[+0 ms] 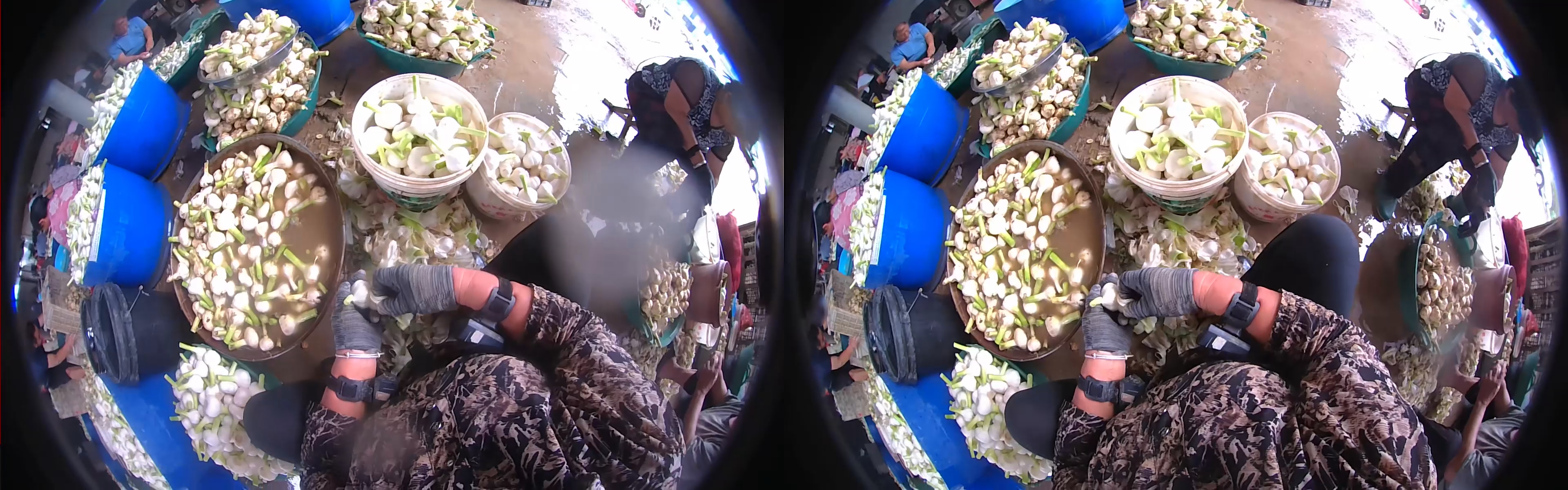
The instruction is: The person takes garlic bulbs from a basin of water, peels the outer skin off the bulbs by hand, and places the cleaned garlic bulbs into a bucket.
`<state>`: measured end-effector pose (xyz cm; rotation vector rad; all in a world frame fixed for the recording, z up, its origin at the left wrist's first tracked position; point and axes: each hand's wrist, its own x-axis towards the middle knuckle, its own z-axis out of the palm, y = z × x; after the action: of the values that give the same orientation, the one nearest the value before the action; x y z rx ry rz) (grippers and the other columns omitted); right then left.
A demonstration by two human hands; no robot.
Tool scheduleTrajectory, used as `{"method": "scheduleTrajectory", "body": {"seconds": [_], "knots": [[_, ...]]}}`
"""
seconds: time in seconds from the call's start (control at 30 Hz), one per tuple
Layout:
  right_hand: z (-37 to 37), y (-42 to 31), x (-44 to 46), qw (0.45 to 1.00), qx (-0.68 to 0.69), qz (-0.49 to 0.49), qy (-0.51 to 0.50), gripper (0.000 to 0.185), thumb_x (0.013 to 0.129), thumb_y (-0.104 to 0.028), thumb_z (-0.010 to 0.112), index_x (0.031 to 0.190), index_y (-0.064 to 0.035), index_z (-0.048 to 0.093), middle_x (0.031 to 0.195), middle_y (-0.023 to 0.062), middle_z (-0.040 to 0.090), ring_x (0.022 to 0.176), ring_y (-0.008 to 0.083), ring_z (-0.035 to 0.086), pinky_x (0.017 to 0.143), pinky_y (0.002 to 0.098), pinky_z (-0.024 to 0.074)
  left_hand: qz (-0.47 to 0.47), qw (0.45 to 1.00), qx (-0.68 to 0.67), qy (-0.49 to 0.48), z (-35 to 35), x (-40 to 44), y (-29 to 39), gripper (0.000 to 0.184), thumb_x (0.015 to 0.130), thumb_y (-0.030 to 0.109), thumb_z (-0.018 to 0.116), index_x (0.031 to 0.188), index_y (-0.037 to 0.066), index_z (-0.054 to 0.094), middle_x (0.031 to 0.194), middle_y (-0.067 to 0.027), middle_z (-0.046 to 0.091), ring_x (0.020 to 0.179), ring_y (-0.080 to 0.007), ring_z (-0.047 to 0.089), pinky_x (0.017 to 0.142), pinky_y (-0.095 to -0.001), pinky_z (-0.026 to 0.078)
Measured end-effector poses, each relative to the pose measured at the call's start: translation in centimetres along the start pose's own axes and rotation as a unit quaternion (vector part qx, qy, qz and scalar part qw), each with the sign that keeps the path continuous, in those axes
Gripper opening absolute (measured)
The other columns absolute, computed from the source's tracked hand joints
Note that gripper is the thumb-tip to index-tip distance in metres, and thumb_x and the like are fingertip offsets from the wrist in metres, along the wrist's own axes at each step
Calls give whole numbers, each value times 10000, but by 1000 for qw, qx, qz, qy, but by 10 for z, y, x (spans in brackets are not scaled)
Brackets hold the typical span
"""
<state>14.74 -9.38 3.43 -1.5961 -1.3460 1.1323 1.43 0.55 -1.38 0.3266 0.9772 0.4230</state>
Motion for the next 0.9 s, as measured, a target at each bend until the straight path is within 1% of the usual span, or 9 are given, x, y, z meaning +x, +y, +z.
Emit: {"method": "scheduleTrajectory", "body": {"seconds": [0.13, 0.2, 0.27, 0.33, 0.37, 0.47, 0.63, 0.73, 0.9], "knots": [[-8, 7, -6, 989, 110, 32, -91, 315, 891, -261, 679, 1087, -22, 618, 931, 110, 683, 845, 162, 594, 788, 333, 490, 42, 999, -12, -15, -5, 10, 2, 309, 975, 328, 486, 1107, 84, 621, 824, -42, 605, 646, -149, 568, 601, -283, 493], [-6, 12, -9, 970, 64, 20, -234, 361, 886, -273, 688, 1140, -25, 619, 955, 118, 683, 867, 179, 598, 819, 340, 483, 28, 952, -71, -296, -23, 16, 17, 309, 982, 322, 477, 1136, 83, 596, 839, -67, 612, 693, -174, 583, 661, -306, 519], [7, 17, -8, 967, 12, 52, -248, 446, 912, -388, 640, 1165, -21, 619, 1013, 147, 681, 925, 202, 617, 848, 353, 481, 100, 983, -26, -155, -5, 6, 28, 305, 998, 289, 461, 1170, 64, 572, 858, -82, 614, 768, -175, 600, 707, -294, 531], [9, 22, -9, 987, 2, 144, -72, 578, 937, -535, 529, 1186, -20, 609, 1057, 169, 675, 1003, 234, 632, 883, 348, 475, 424, 782, 447, -96, -4, 10, 24, 315, 1002, 260, 466, 1196, 31, 560, 970, -79, 629, 874, -162, 613, 773, -286, 525], [12, 42, -3, 980, 74, 186, -8, 619, 963, -574, 441, 1234, -29, 553, 1060, 121, 653, 948, 237, 607, 846, 386, 482, 311, 887, 302, -157, -2, 0, 25, 324, 993, 237, 493, 1212, 6, 553, 1120, -75, 609, 976, -147, 602, 853, -287, 503], [-7, 7, -5, 748, 621, 230, 26, 498, 960, -519, 494, 1172, -80, 593, 978, 80, 652, 758, 210, 634, 630, 402, 556, 462, 659, 565, -185, 16, -15, 12, 404, 955, 276, 554, 1254, 5, 546, 1249, -149, 565, 1146, -277, 541, 1023, -403, 399], [-75, -16, -36, 898, 262, 143, 323, 282, 937, -306, 620, 985, -29, 624, 698, 36, 583, 615, 174, 608, 562, 341, 517, 388, 749, 505, -184, 15, -26, 11, 401, 975, 260, 538, 1285, 6, 534, 1270, -139, 570, 1194, -244, 523, 1048, -371, 383], [-141, 32, -67, 815, -287, 163, 476, 236, 926, -237, 597, 1066, -53, 646, 1039, 178, 679, 921, 319, 657, 779, 372, 514, 397, 736, 522, -166, 10, -33, 20, 279, 994, 142, 502, 1224, 6, 582, 1207, -97, 617, 1131, -181, 562, 1014, -310, 414], [-81, -46, 4, 914, -27, 95, 395, 202, 912, -197, 625, 1030, -35, 659, 905, 156, 682, 815, 249, 657, 744, 348, 512, 327, 842, 396, -166, -1, -31, 15, 251, 987, 108, 504, 1203, 14, 590, 1170, -73, 632, 1087, -142, 572, 989, -298, 434]]}}
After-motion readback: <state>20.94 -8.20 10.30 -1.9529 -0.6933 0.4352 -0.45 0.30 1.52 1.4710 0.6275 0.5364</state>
